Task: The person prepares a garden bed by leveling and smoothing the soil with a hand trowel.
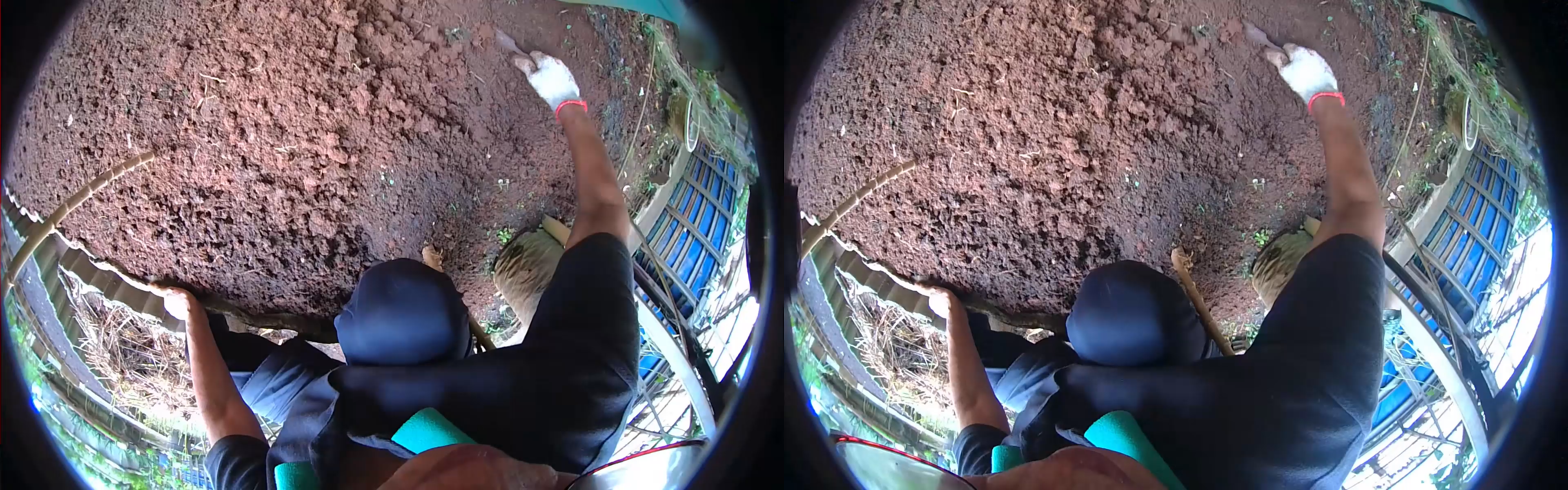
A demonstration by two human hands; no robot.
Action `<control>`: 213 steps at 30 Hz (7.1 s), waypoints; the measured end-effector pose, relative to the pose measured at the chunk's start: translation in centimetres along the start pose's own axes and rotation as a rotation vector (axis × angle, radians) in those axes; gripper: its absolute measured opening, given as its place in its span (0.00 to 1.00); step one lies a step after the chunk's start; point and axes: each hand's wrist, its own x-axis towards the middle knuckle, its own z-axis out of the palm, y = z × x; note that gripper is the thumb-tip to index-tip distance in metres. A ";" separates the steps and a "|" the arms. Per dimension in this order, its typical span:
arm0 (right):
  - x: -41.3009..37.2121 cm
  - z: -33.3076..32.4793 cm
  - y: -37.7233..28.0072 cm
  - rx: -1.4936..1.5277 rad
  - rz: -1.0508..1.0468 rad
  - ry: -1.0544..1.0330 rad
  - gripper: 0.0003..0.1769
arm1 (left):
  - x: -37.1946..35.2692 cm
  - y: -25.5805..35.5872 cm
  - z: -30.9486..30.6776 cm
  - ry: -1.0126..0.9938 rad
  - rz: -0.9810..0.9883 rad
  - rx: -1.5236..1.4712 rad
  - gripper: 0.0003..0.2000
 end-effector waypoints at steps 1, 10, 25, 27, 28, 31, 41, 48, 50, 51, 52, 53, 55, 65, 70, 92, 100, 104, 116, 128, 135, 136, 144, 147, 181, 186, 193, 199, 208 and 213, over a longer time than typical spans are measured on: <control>-1.1 1.4 -1.0 0.049 0.060 -0.007 0.35 | -0.2 -0.5 1.6 0.323 0.146 0.171 0.17; -8.4 -3.8 -8.1 0.222 0.177 0.012 0.30 | 0.3 0.7 -4.8 -0.180 0.016 -0.182 0.18; 1.4 2.4 -12.6 0.633 0.567 0.400 0.29 | 0.5 -0.6 3.2 0.508 0.179 0.104 0.17; 3.2 0.5 -14.6 0.516 0.453 0.386 0.26 | -0.5 -0.4 0.6 0.522 0.140 -0.102 0.17; 3.7 0.9 -15.9 0.506 0.389 0.335 0.24 | -0.9 -0.5 -1.0 0.540 0.154 0.071 0.17; 4.0 -1.4 -18.7 0.281 -0.002 0.217 0.22 | -0.4 -0.5 -2.1 0.893 0.242 0.754 0.13; 11.9 -7.2 -20.2 0.388 0.169 0.268 0.27 | -1.1 0.7 -4.6 -0.203 -0.182 -0.375 0.22; 17.7 -7.5 -24.1 0.456 0.162 0.276 0.25 | -1.5 0.8 -7.0 -0.189 -0.209 -0.470 0.21; 16.3 -6.2 -25.5 0.561 0.056 0.170 0.26 | -1.1 1.4 -7.7 -0.190 -0.224 -0.467 0.21; 14.6 -5.8 -25.6 0.519 0.005 0.158 0.26 | -0.7 1.6 -8.2 -0.236 -0.250 -0.434 0.21; 12.9 -5.3 -25.8 0.478 -0.047 0.148 0.26 | -0.7 1.7 -8.7 -0.286 -0.277 -0.401 0.22; 11.0 -5.2 -25.6 0.323 -0.096 0.244 0.26 | -1.3 1.6 -8.1 -0.207 -0.216 -0.402 0.23; 8.4 -5.3 -24.4 0.304 -0.125 0.223 0.26 | -1.5 0.7 -5.6 -0.030 -0.090 -0.394 0.26; 1.4 -4.6 -23.2 0.311 -0.121 0.338 0.26 | -0.7 0.3 -2.2 -0.151 -0.114 -0.322 0.18; -2.7 -0.6 -10.2 0.410 0.441 0.374 0.27 | -0.6 1.2 -4.6 0.217 0.035 -0.305 0.10; -6.7 4.7 -2.3 0.538 0.728 0.234 0.33 | -2.3 0.8 -13.3 -0.614 -0.709 -1.655 0.34; -13.2 3.4 -2.7 0.570 0.562 0.202 0.30 | -1.2 -0.9 0.8 -0.416 -0.389 -1.005 0.23; -10.1 4.0 1.8 1.243 0.819 0.028 0.26 | -1.8 1.2 -11.2 -0.541 -0.642 -1.143 0.25; -8.7 5.5 -0.2 0.545 0.519 0.286 0.32 | -1.3 1.9 -13.6 -0.559 -0.941 -1.257 0.44; -11.2 -0.6 -3.4 0.425 0.348 -0.268 0.41 | -1.7 1.5 -12.6 -0.594 -1.000 -1.326 0.45; 4.7 6.7 6.5 0.279 0.483 0.707 0.21 | -1.5 1.7 -11.9 -0.509 -0.873 -1.258 0.42; 5.6 6.3 6.3 0.346 0.510 0.603 0.20 | -1.6 1.8 -12.1 -0.482 -0.876 -1.271 0.41; -4.5 0.5 -1.8 0.886 -0.171 0.039 0.15 | -1.5 2.2 -15.2 -0.551 -1.007 -1.258 0.46; -8.4 -4.7 0.0 0.902 -0.172 -0.405 0.17 | -1.5 0.9 -11.0 -0.479 -0.858 -1.179 0.43; -10.8 4.4 -13.3 0.220 -0.029 0.228 0.23 | -2.0 1.2 -8.3 -0.507 -0.776 -1.014 0.30; -12.1 3.2 -13.9 0.355 0.075 -0.092 0.23 | -2.7 1.7 -14.7 -0.447 -0.834 -1.423 0.34; -0.1 3.9 -18.8 0.378 0.003 0.138 0.15 | -2.5 1.2 -13.3 -0.546 -0.719 -1.104 0.30; -1.2 -3.5 -24.4 0.475 -0.221 0.242 0.13 | -2.9 0.8 -6.0 -0.442 -0.473 -0.945 0.22; -3.2 3.0 -15.7 0.313 0.082 0.213 0.14 | -2.3 1.0 -12.0 -0.611 -0.782 -1.228 0.28; 4.9 0.9 -20.1 0.327 -0.023 0.119 0.15 | -3.1 1.2 -12.5 -0.421 -0.422 -0.776 0.31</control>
